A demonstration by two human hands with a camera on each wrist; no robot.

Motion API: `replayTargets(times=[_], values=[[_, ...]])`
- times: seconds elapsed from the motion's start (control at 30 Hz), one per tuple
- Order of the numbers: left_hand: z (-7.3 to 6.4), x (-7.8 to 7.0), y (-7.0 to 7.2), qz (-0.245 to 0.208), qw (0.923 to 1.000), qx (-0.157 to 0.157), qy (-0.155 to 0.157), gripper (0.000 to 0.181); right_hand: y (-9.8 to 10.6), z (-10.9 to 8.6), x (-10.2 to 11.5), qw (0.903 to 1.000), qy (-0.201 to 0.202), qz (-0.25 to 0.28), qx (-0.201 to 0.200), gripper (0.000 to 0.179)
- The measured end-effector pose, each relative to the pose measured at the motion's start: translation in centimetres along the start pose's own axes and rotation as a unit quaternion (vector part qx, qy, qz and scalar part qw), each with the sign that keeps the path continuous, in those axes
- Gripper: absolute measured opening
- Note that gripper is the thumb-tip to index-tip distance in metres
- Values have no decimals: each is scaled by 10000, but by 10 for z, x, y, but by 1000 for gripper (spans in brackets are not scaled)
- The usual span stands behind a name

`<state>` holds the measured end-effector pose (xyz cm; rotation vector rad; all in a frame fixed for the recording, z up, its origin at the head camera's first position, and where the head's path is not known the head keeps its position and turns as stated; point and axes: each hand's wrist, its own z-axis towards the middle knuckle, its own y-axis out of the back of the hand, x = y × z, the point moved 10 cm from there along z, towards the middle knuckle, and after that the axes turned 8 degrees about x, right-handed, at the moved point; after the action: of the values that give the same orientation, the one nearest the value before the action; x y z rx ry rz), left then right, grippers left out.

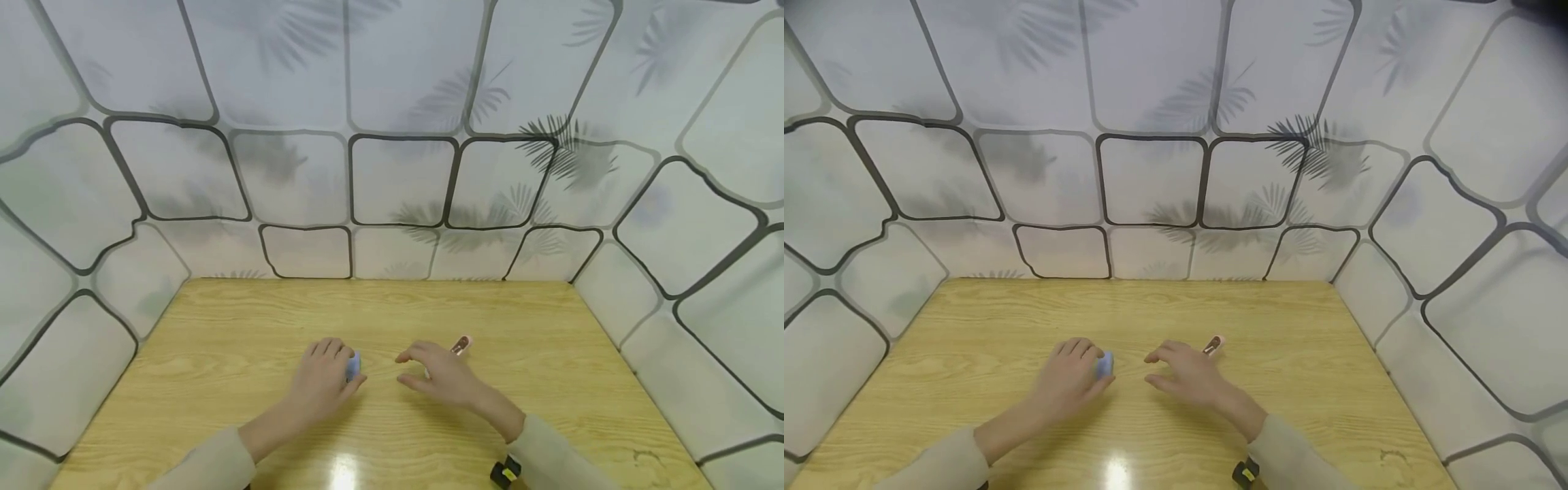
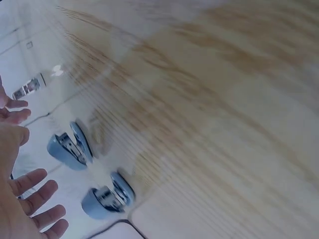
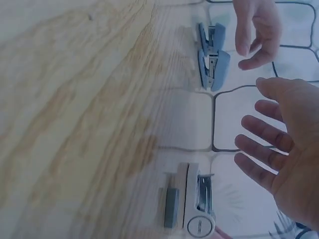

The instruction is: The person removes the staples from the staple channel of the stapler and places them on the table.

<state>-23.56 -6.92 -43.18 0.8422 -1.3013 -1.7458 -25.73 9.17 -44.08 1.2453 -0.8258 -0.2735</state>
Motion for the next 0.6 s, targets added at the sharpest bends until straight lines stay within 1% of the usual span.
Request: replayTargets(times=[0.13, 0.2, 0.3, 0.4, 0.5, 0.6], values=[[-5, 8, 2, 140, 9999, 27, 83, 47, -4, 12, 15, 9969, 358, -701, 31, 32], [-7, 10, 0, 265, 9996, 3, 53, 47, -7, 19, 22, 9934, 554, -1003, 44, 32], [-8, 12, -2, 470, 9989, -39, -43, 49, -13, 29, 30, 9875, 711, -1396, 137, 33], [-9, 11, -5, 652, 9978, -46, -128, 51, -19, 39, 35, 9794, 848, -1821, 222, 33], [-9, 11, -7, 769, 9968, -40, -198, 51, -23, 48, 41, 9703, 1072, -2156, 232, 33], [-10, 10, -11, 877, 9957, -71, -285, 50, -27, 55, 43, 9636, 1235, -2356, 255, 34]])
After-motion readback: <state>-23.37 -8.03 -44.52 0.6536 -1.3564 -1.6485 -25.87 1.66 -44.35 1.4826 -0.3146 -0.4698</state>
